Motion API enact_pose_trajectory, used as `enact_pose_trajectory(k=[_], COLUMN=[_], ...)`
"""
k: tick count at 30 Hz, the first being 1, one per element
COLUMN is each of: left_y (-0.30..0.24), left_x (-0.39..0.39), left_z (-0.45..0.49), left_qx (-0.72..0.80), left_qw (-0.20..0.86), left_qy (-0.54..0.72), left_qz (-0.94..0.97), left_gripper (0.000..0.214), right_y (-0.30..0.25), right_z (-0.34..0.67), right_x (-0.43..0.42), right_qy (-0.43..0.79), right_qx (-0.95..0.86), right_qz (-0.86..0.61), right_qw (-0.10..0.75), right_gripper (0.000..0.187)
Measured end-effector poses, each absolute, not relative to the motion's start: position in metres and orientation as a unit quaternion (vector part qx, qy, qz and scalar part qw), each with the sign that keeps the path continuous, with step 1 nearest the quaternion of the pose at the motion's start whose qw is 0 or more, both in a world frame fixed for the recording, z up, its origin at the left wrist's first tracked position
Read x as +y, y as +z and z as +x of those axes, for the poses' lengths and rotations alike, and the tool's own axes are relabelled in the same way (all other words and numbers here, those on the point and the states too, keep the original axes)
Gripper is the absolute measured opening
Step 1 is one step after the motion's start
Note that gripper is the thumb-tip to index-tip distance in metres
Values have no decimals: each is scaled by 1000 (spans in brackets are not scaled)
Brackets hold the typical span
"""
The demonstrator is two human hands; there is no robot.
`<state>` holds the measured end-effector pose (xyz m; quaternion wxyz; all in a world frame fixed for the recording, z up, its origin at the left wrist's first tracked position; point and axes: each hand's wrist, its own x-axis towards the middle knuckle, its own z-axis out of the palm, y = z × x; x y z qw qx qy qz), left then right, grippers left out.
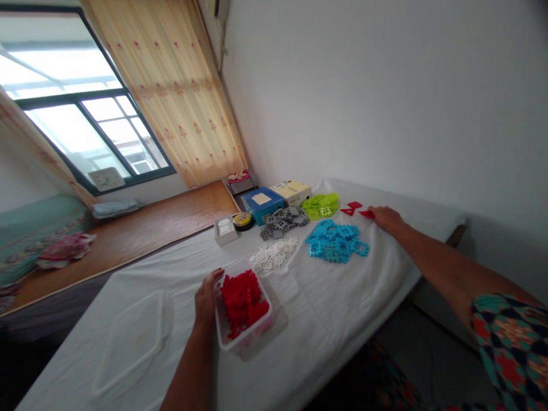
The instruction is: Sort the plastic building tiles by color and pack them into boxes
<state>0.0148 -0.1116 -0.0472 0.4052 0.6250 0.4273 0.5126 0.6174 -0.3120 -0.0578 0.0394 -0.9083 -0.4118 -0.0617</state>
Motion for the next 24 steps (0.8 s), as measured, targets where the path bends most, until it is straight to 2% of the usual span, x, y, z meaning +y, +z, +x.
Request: enact_pose_trajectory(k=[5, 8, 10, 13, 17, 20, 24], left_y=[-56, -61, -61, -60, -61, -64, -61], left_x=[-104, -101, -102, -107, -109, -109, -112], left_z=[14, 14, 16, 18, 21, 20, 17], left_qx=[408, 397, 393, 385, 367, 367, 361], left_qw=[448, 460, 461, 457, 466, 466, 438], left_qy=[519, 522, 528, 537, 543, 541, 551], left_qz=[602, 599, 595, 595, 595, 597, 612], left_gripper=[56, 57, 58, 53, 50, 49, 48], right_y=[-41, -15, 8, 41, 65, 60, 34], right_z=[608, 580, 541, 453, 317, 241, 192], right_x=[-318, -305, -288, -261, -245, -240, -225], right_qy=[-85, -114, -125, -104, 101, 261, 329], right_qx=[-396, -421, -477, -568, -640, -637, -631], right_qz=[-913, -896, -857, -763, -594, -511, -490], right_qw=[51, 88, 147, 291, 477, 514, 504], right_gripper=[39, 40, 40, 38, 36, 35, 30])
